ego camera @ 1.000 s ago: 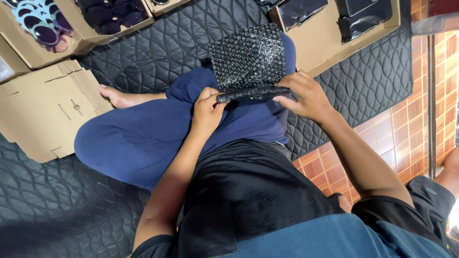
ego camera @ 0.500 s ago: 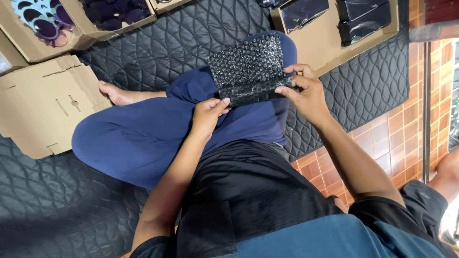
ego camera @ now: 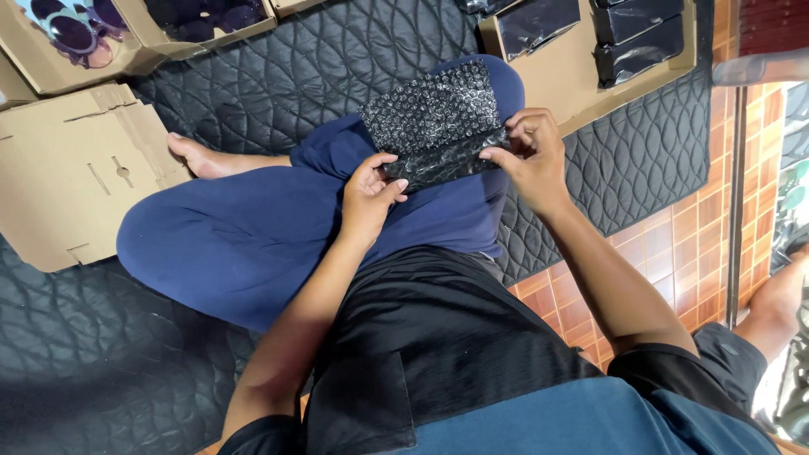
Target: Cleaning sunglasses with a cloth and packing them into individual cardboard boxes.
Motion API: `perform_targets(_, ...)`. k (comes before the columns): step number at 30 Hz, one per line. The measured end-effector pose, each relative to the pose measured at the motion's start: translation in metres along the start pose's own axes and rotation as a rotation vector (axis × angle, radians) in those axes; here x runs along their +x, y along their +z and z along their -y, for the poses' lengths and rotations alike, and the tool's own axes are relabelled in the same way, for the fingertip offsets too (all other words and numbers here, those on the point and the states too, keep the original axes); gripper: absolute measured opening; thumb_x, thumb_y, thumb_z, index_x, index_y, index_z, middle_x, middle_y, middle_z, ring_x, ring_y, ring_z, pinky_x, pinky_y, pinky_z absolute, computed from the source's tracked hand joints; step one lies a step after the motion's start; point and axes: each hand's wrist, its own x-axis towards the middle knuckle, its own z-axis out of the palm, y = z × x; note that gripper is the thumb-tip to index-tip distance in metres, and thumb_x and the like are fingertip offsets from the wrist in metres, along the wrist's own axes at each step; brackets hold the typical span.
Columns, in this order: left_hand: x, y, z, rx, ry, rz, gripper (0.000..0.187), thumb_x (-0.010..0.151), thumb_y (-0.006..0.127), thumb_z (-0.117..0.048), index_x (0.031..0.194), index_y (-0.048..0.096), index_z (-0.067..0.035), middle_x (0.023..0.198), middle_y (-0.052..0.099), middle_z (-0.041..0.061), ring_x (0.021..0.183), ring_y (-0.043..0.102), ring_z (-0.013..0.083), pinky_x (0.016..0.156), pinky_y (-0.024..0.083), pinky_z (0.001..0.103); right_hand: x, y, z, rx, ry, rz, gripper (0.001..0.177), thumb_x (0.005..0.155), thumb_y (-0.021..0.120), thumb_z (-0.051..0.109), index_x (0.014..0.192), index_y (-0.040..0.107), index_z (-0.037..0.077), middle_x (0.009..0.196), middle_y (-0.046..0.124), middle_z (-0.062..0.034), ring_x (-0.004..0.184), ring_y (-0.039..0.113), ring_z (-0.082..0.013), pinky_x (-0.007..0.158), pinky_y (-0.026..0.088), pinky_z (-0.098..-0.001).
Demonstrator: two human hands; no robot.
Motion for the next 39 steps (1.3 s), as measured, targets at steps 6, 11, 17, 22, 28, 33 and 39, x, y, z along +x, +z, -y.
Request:
perform_targets(6, 0.004, -0.004, 0.019, -0.007, 0.038, -0.061, 0.037, 0.084, 0.077, 0.008, 0.114, 0.061, -0.007, 0.098, 0.065, 0.014, 0.072, 0.065, 0.0102, 0.059, 0.062, 0.022, 0.005, 0.002, 0.023, -0.044, -0.242, 0.055, 0.010, 0.090, 0.086, -0.001, 0.093, 0.077, 0.001, 0.123, 0.059, -0.0237, 0.061, 0.061, -0.0237, 0.059, 0.050, -0.0352)
perform_targets(11, 0.002, -0.004, 0.010, -0.002, 0.051, -0.075, 0.038, 0.083, 0.076, 0.009, 0.114, 0.061, -0.008, 0.098, 0.066, 0.013, 0.069, 0.064, 0.0091, 0.055, 0.058, 0.020, 0.009, -0.010, 0.026, -0.054, -0.325, 0.243, 0.042, 0.085, 0.089, 0.020, 0.118, 0.072, 0.001, 0.134, 0.055, -0.0277, 0.095, 0.063, -0.0350, 0.084, 0.053, -0.0457)
perform_targets(17, -0.004, -0.004, -0.003, 0.000, 0.034, -0.076, 0.034, 0.083, 0.076, 0.009, 0.112, 0.067, -0.007, 0.104, 0.069, 0.015, 0.069, 0.065, 0.0087, 0.055, 0.058, 0.019, -0.004, -0.018, 0.016, -0.229, -0.374, 0.316, 0.037, 0.089, 0.079, 0.003, 0.125, 0.071, 0.002, 0.132, 0.059, -0.0239, 0.093, 0.068, -0.0336, 0.082, 0.056, -0.0432)
perform_targets(22, -0.005, -0.015, 0.005, 0.084, 0.008, -0.025, 0.020, 0.088, 0.074, 0.003, 0.107, 0.076, -0.003, 0.110, 0.074, 0.016, 0.074, 0.070, 0.0103, 0.064, 0.063, 0.023, -0.003, -0.026, 0.012, -0.218, -0.398, 0.370, 0.033, 0.095, 0.073, 0.016, 0.125, 0.074, 0.003, 0.122, 0.066, -0.0210, 0.097, 0.070, -0.0363, 0.082, 0.057, -0.0456)
perform_targets(28, -0.013, -0.009, 0.001, 0.004, 0.044, 0.054, 0.054, 0.077, 0.090, -0.005, 0.127, 0.071, 0.000, 0.127, 0.063, 0.015, 0.105, 0.069, 0.0196, 0.092, 0.061, 0.032, 0.004, -0.025, 0.019, -0.238, -0.265, 0.347, 0.029, 0.098, 0.075, 0.027, 0.119, 0.077, 0.008, 0.112, 0.066, -0.0131, 0.087, 0.068, -0.0315, 0.076, 0.056, -0.0434)
perform_targets(33, -0.004, -0.010, 0.008, 0.430, 0.079, -0.123, 0.025, 0.083, 0.087, -0.016, 0.103, 0.080, -0.003, 0.109, 0.074, 0.008, 0.096, 0.074, 0.0197, 0.085, 0.061, 0.031, 0.016, -0.017, 0.039, -0.198, -0.102, 0.288, 0.023, 0.097, 0.080, 0.015, 0.091, 0.068, -0.004, 0.119, 0.059, -0.0198, 0.101, 0.064, -0.0403, 0.086, 0.052, -0.0476)
perform_targets(39, -0.007, 0.002, -0.008, 0.199, 0.025, -0.193, 0.029, 0.082, 0.083, -0.007, 0.110, 0.074, -0.002, 0.080, 0.075, 0.011, 0.073, 0.071, 0.0123, 0.070, 0.061, 0.027, 0.019, -0.011, 0.023, -0.096, 0.027, 0.191, 0.035, 0.085, 0.094, 0.013, 0.093, 0.063, -0.002, 0.110, 0.065, -0.0170, 0.095, 0.068, -0.0364, 0.081, 0.053, -0.0454)
